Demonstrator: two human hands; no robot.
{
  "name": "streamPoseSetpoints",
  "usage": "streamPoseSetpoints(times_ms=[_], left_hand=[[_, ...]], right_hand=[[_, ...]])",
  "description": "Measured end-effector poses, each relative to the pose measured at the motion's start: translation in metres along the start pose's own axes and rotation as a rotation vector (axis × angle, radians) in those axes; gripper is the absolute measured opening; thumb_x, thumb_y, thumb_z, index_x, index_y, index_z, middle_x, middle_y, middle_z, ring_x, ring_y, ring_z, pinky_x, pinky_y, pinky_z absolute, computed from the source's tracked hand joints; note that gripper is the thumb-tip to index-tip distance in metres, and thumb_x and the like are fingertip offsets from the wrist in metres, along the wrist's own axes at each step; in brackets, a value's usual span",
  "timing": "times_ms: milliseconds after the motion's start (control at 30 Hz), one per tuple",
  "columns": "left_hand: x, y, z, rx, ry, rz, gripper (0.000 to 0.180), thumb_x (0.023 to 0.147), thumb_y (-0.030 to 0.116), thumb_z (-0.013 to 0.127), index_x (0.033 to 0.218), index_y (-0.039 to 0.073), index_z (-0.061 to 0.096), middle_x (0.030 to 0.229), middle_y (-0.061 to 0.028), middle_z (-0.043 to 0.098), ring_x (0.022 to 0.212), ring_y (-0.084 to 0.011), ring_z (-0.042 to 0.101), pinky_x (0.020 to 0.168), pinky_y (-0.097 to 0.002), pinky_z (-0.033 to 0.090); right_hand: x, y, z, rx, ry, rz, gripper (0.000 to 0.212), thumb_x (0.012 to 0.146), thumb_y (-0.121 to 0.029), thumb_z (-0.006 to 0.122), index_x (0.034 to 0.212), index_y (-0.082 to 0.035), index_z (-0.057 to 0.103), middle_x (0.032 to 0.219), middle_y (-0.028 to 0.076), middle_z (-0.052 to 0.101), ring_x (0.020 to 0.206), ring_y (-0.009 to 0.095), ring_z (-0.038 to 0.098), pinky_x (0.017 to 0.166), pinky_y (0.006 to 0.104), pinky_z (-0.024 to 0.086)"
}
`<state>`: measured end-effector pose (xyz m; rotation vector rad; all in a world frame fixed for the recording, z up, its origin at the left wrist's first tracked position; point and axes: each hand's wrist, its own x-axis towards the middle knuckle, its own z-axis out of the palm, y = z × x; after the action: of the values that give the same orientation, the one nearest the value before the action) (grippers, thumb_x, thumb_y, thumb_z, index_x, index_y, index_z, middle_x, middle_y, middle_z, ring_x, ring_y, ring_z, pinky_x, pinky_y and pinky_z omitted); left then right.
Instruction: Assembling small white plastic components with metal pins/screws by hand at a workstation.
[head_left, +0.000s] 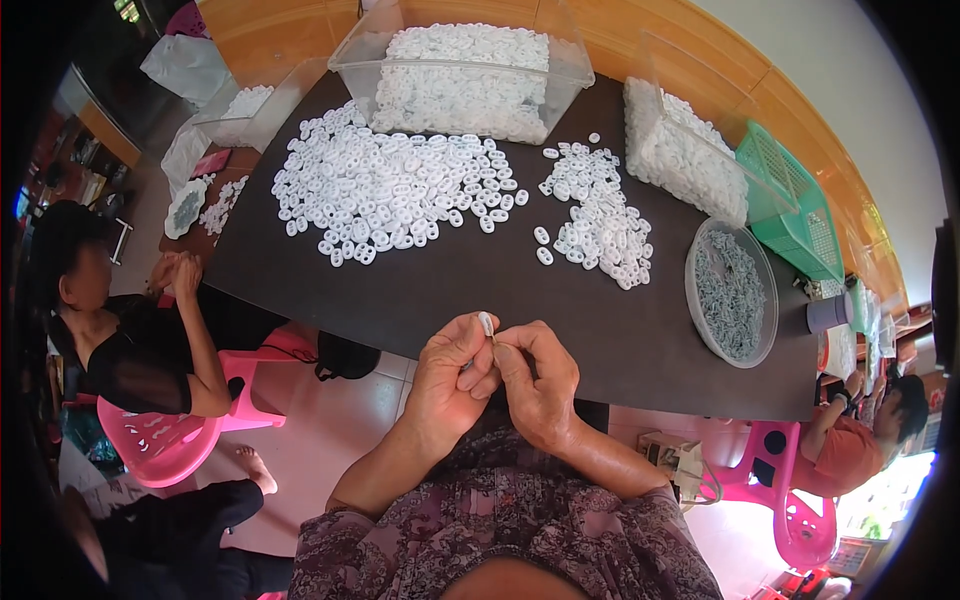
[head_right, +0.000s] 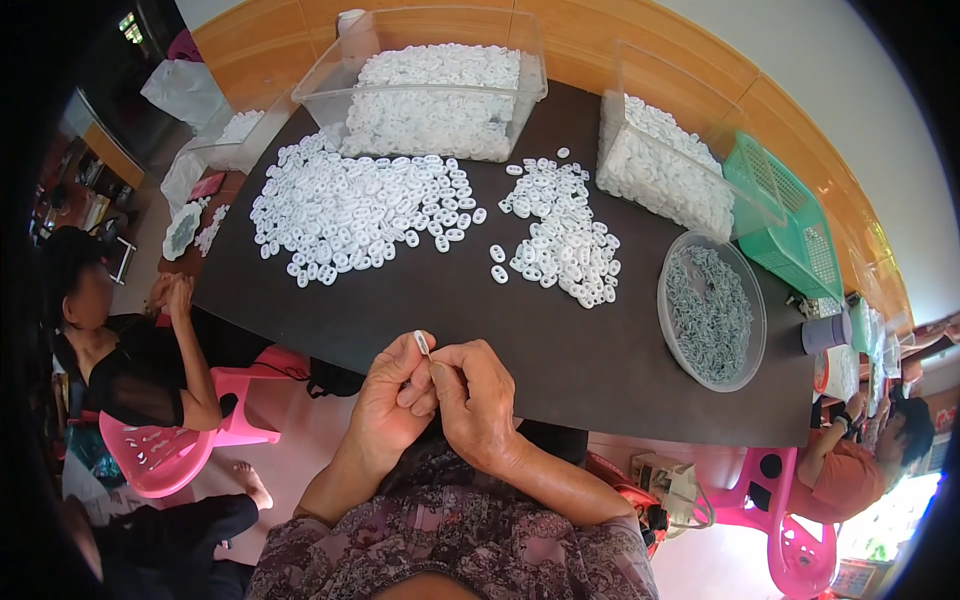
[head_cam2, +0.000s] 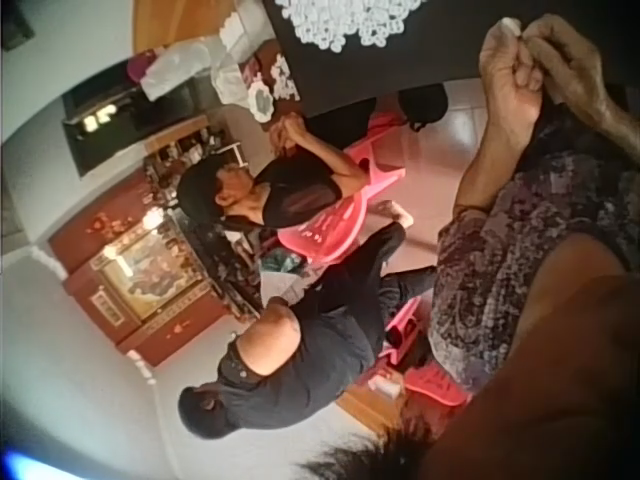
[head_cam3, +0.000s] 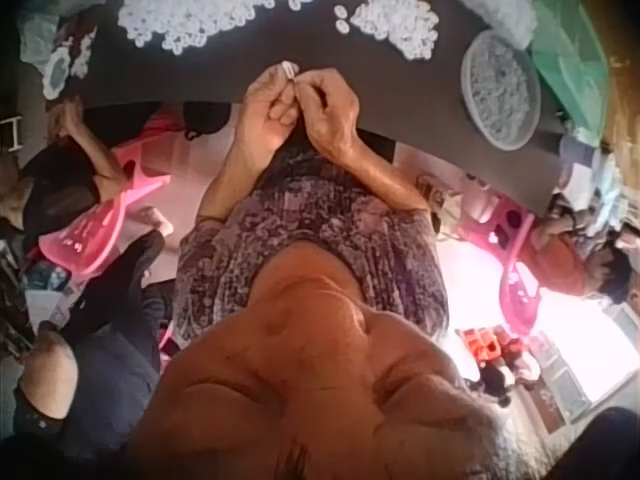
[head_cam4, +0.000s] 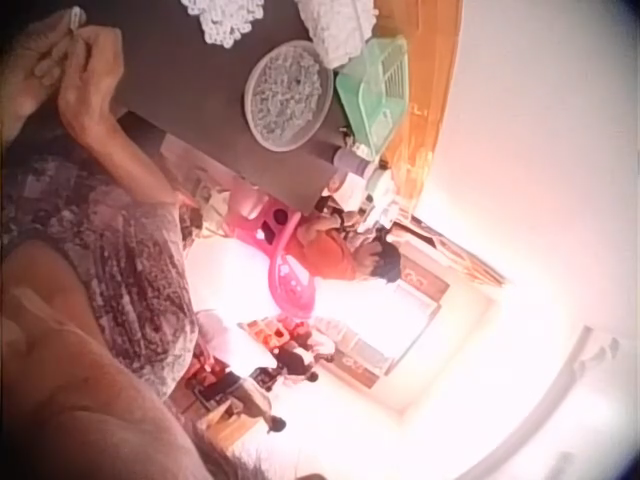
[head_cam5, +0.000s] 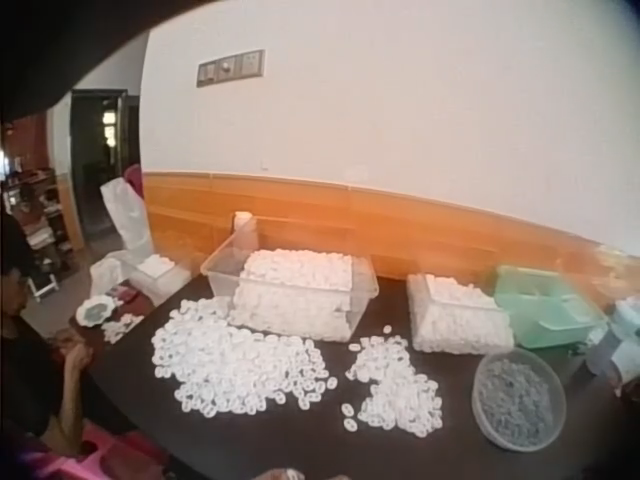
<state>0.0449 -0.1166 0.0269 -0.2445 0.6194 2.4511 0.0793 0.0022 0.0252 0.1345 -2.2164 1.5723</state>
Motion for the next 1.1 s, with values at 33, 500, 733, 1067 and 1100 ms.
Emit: streamPoseSetpoints(times_ms=[33, 500, 733, 1067, 1100], left_hand=[[0.001, -0.001, 0.0, 0.033, 0.022, 0.026, 0.02, 0.095, 0.021, 0.055, 0.097, 0.002, 0.058, 0.058, 0.0025, 0.043, 0.044, -0.0035, 0.031, 0.042, -0.0189, 0.028], [-0.003, -0.001, 0.002, 0.217, 0.102, 0.1, 0.018, 0.093, 0.02, 0.058, 0.09, 0.002, 0.059, 0.06, 0.0009, 0.047, 0.043, -0.0035, 0.031, 0.039, -0.0197, 0.024], [-0.004, -0.004, 0.003, 0.204, 0.147, 0.111, 0.017, 0.093, 0.017, 0.059, 0.09, 0.001, 0.06, 0.06, 0.0, 0.048, 0.044, -0.0035, 0.03, 0.04, -0.0202, 0.023], [-0.005, -0.014, -0.002, 0.21, 0.111, 0.213, 0.015, 0.093, 0.014, 0.059, 0.093, 0.0, 0.062, 0.062, -0.0004, 0.052, 0.046, -0.0039, 0.036, 0.042, -0.0195, 0.026], [-0.006, -0.014, -0.001, 0.211, 0.113, 0.211, 0.015, 0.093, 0.014, 0.059, 0.093, 0.0, 0.062, 0.062, -0.0004, 0.052, 0.046, -0.0039, 0.036, 0.042, -0.0195, 0.026]], right_hand=[[0.001, 0.001, -0.001, -0.038, 0.01, -0.03, 0.005, 0.087, 0.007, 0.055, 0.091, 0.004, 0.056, 0.08, 0.008, 0.056, 0.068, 0.011, 0.058, 0.06, 0.0232, 0.047], [0.008, 0.003, -0.006, -0.254, 0.072, -0.341, 0.031, 0.076, 0.012, 0.062, 0.106, 0.005, 0.062, 0.078, 0.01, 0.059, 0.062, 0.02, 0.051, 0.055, 0.0295, 0.042], [0.006, 0.005, -0.002, -0.341, 0.129, -0.472, 0.034, 0.073, 0.015, 0.062, 0.106, 0.006, 0.062, 0.079, 0.011, 0.06, 0.064, 0.022, 0.053, 0.055, 0.0304, 0.043], [0.004, 0.004, -0.005, -0.494, 0.043, -0.478, 0.032, 0.07, 0.012, 0.066, 0.102, 0.008, 0.061, 0.075, 0.009, 0.057, 0.061, 0.022, 0.052, 0.052, 0.0309, 0.043], [0.005, 0.004, -0.006, -0.495, 0.043, -0.476, 0.032, 0.07, 0.012, 0.066, 0.102, 0.008, 0.061, 0.075, 0.009, 0.057, 0.061, 0.022, 0.052, 0.052, 0.0309, 0.043]])
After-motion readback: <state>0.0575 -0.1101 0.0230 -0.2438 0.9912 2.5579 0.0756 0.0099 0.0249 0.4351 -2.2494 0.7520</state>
